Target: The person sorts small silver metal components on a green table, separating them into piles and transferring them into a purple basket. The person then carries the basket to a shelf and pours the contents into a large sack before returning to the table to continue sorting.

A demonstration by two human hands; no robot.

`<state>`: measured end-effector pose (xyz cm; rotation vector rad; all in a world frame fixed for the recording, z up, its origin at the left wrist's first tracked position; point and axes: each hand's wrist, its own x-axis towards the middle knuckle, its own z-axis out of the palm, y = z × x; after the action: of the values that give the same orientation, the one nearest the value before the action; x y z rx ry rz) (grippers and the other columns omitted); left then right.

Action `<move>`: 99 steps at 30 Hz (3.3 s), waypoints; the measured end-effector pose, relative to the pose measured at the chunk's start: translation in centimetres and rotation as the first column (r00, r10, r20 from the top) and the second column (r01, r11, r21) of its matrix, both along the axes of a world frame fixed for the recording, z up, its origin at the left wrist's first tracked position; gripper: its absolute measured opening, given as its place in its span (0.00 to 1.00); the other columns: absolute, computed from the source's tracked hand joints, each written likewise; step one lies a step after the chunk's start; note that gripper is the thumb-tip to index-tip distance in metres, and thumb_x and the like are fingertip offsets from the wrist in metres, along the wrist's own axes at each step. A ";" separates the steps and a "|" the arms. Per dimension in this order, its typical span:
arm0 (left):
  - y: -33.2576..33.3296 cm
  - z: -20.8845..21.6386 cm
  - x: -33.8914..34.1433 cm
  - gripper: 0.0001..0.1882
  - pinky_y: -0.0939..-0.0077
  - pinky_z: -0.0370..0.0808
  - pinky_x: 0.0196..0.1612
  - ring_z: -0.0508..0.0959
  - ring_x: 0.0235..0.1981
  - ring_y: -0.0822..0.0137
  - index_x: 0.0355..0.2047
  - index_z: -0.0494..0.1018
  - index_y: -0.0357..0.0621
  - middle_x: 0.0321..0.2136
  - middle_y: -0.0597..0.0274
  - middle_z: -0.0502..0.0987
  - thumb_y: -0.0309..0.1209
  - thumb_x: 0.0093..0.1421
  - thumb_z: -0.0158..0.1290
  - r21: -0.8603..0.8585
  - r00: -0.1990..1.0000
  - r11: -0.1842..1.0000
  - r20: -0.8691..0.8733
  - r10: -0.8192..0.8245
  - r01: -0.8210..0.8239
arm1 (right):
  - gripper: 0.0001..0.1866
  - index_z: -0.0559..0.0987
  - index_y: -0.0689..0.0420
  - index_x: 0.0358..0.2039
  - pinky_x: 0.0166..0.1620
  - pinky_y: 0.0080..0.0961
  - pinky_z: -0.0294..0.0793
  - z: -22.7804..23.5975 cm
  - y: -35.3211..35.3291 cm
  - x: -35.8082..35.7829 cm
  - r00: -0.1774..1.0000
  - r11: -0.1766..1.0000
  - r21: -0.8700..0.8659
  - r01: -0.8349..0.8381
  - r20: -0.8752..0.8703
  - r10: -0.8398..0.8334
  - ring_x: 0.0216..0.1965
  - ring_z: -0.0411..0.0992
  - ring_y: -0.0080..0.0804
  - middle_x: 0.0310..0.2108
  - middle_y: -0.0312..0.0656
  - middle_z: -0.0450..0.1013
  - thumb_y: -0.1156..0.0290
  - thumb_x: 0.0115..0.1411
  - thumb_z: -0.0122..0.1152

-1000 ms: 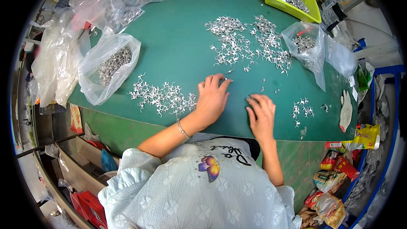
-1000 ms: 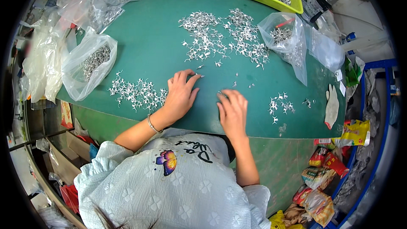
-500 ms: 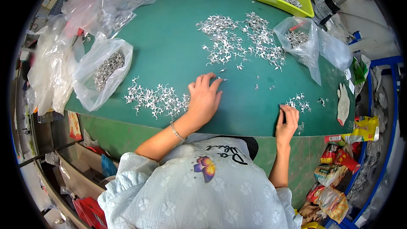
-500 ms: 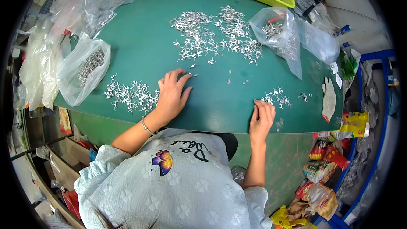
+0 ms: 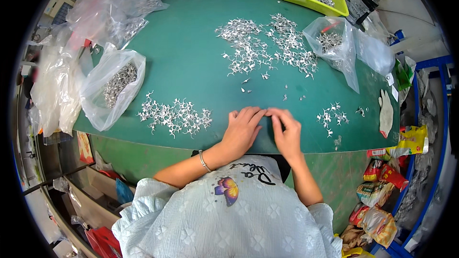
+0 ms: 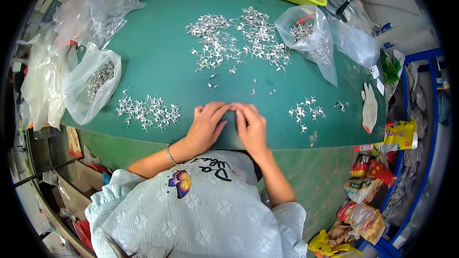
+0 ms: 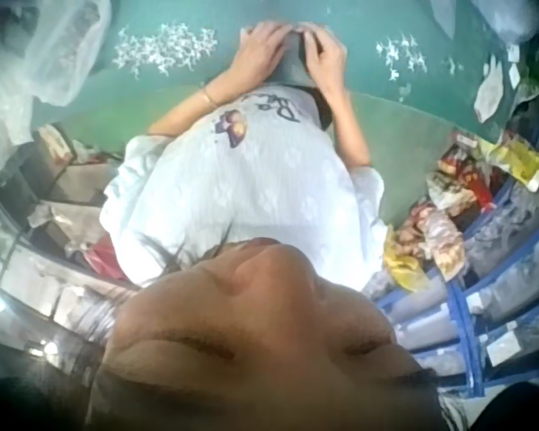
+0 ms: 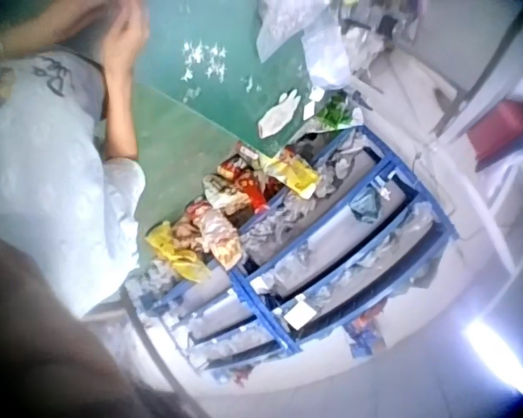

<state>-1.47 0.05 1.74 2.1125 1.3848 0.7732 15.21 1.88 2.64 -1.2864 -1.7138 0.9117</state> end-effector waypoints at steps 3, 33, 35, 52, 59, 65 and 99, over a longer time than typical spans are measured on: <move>-0.3 -0.4 0.5 0.25 0.60 0.62 0.48 0.70 0.48 0.55 0.54 0.67 0.42 0.47 0.56 0.69 0.24 0.55 0.56 0.015 0.998 0.998 -0.014 0.057 -0.057 | 0.11 0.78 0.63 0.42 0.50 0.33 0.71 -0.6 3.8 -0.5 0.978 0.980 0.188 0.070 0.180 -0.104 0.44 0.73 0.42 0.42 0.46 0.76 0.82 0.59 0.53; -2.1 -0.6 -4.6 0.16 0.62 0.61 0.48 0.70 0.43 0.58 0.43 0.73 0.40 0.41 0.57 0.71 0.19 0.53 0.55 0.085 0.955 0.954 -0.053 0.293 -0.288 | 0.11 0.80 0.58 0.36 0.44 0.33 0.65 -0.4 0.0 1.0 0.919 0.969 0.232 0.091 0.355 -0.171 0.43 0.69 0.38 0.39 0.40 0.75 0.79 0.49 0.66; -2.0 -0.7 -4.5 0.15 0.63 0.60 0.49 0.70 0.43 0.58 0.43 0.74 0.42 0.41 0.58 0.71 0.20 0.53 0.56 0.084 0.952 0.951 -0.055 0.301 -0.296 | 0.14 0.80 0.58 0.38 0.46 0.33 0.66 -1.0 -0.2 0.6 0.941 0.973 0.229 0.009 0.327 -0.085 0.44 0.70 0.39 0.39 0.40 0.75 0.80 0.48 0.67; -1.4 -0.8 -4.2 0.17 0.61 0.59 0.50 0.71 0.45 0.60 0.44 0.74 0.44 0.42 0.60 0.71 0.22 0.52 0.58 0.088 0.956 0.954 -0.048 0.291 -0.286 | 0.15 0.79 0.56 0.41 0.46 0.34 0.63 -1.0 -1.1 6.4 0.737 0.913 0.345 0.217 0.555 -0.386 0.43 0.69 0.39 0.39 0.38 0.76 0.77 0.51 0.66; -0.9 -0.5 -4.0 0.18 0.62 0.59 0.52 0.70 0.47 0.57 0.45 0.74 0.43 0.45 0.56 0.71 0.21 0.52 0.58 0.087 0.951 0.950 -0.047 0.305 -0.301 | 0.21 0.75 0.57 0.49 0.54 0.38 0.60 -1.9 -2.1 10.7 0.679 0.856 0.392 0.336 0.529 -0.509 0.53 0.65 0.42 0.50 0.41 0.71 0.69 0.54 0.67; -0.5 -0.2 -3.4 0.18 0.60 0.59 0.54 0.69 0.50 0.54 0.45 0.74 0.43 0.47 0.53 0.70 0.21 0.52 0.58 0.090 0.958 0.958 -0.067 0.277 -0.271 | 0.56 0.51 0.60 0.67 0.65 0.62 0.42 -2.5 -2.7 11.0 0.521 0.824 0.258 0.504 0.670 -0.529 0.68 0.41 0.63 0.67 0.57 0.48 0.41 0.48 0.68; -4.3 -12.5 13.6 0.34 0.61 0.55 0.68 0.61 0.65 0.55 0.64 0.54 0.33 0.63 0.44 0.61 0.50 0.69 0.35 -0.129 0.114 -0.035 0.676 0.728 0.991 | 0.32 0.65 0.56 0.63 0.68 0.49 0.47 -1.5 -5.0 11.4 0.737 0.990 0.140 0.034 0.666 -0.119 0.68 0.50 0.49 0.66 0.45 0.56 0.56 0.61 0.55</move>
<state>12.12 -4.26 -10.76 -0.0089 0.0370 0.3383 26.57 -3.12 1.13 -1.7229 -2.1937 0.2705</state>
